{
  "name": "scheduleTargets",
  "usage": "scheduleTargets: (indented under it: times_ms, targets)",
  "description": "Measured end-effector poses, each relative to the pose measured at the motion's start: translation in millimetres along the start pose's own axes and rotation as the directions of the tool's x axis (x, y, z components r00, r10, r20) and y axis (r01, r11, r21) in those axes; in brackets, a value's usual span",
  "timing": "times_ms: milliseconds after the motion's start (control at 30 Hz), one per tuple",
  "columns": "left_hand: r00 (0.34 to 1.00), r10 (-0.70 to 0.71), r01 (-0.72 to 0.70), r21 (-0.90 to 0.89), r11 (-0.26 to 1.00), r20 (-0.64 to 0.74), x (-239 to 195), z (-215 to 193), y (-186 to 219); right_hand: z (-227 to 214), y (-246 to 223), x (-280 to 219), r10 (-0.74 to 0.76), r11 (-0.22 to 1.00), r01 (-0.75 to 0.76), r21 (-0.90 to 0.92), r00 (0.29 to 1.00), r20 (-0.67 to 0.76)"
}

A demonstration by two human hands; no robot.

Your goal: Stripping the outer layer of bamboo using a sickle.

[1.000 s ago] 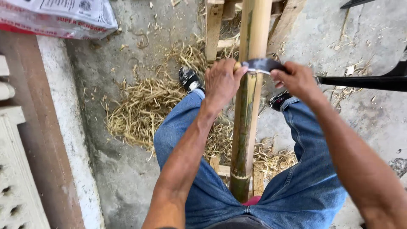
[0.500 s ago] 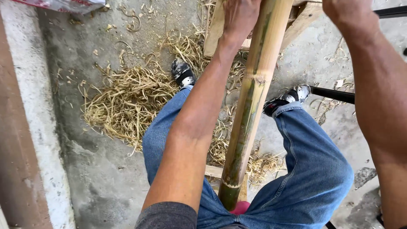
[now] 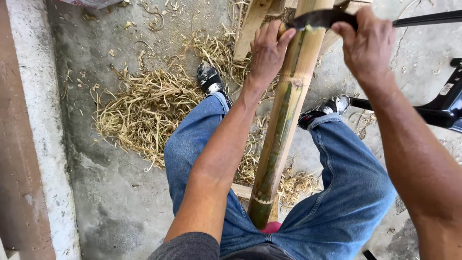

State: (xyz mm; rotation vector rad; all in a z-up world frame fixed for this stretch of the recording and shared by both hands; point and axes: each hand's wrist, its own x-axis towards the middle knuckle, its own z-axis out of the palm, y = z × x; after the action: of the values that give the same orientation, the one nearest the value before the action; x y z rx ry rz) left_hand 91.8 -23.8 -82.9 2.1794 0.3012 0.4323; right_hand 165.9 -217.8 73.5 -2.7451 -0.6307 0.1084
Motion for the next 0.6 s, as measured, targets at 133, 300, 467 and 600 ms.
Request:
scheduleTargets:
  times_ms: [133, 300, 467, 600]
  targets:
    - [0.993, 0.002, -0.005, 0.025, 1.000, 0.121, -39.6, -34.7, 12.2, 7.2, -5.4, -42.9, 0.045, 0.996, -0.039, -0.085, 0.996, 0.074]
    - [0.984, -0.003, 0.013, -0.057, 0.998, 0.175, -76.0, -64.2, 20.3, -16.6, -44.9, -74.8, 0.101, 0.982, -0.066, -0.178, 0.976, 0.195]
    - [0.986, 0.053, -0.041, -0.078, 0.996, 0.158, -46.0, -50.2, 8.8, -22.2, -33.7, -43.3, 0.240, 0.971, -0.217, -0.102, 0.876, 0.418]
    - [0.995, 0.032, -0.036, 0.033, 0.999, 0.098, 29.2, 11.9, -6.4, -22.8, -18.1, 31.1, 0.025, 0.999, -0.020, -0.031, 0.983, 0.184]
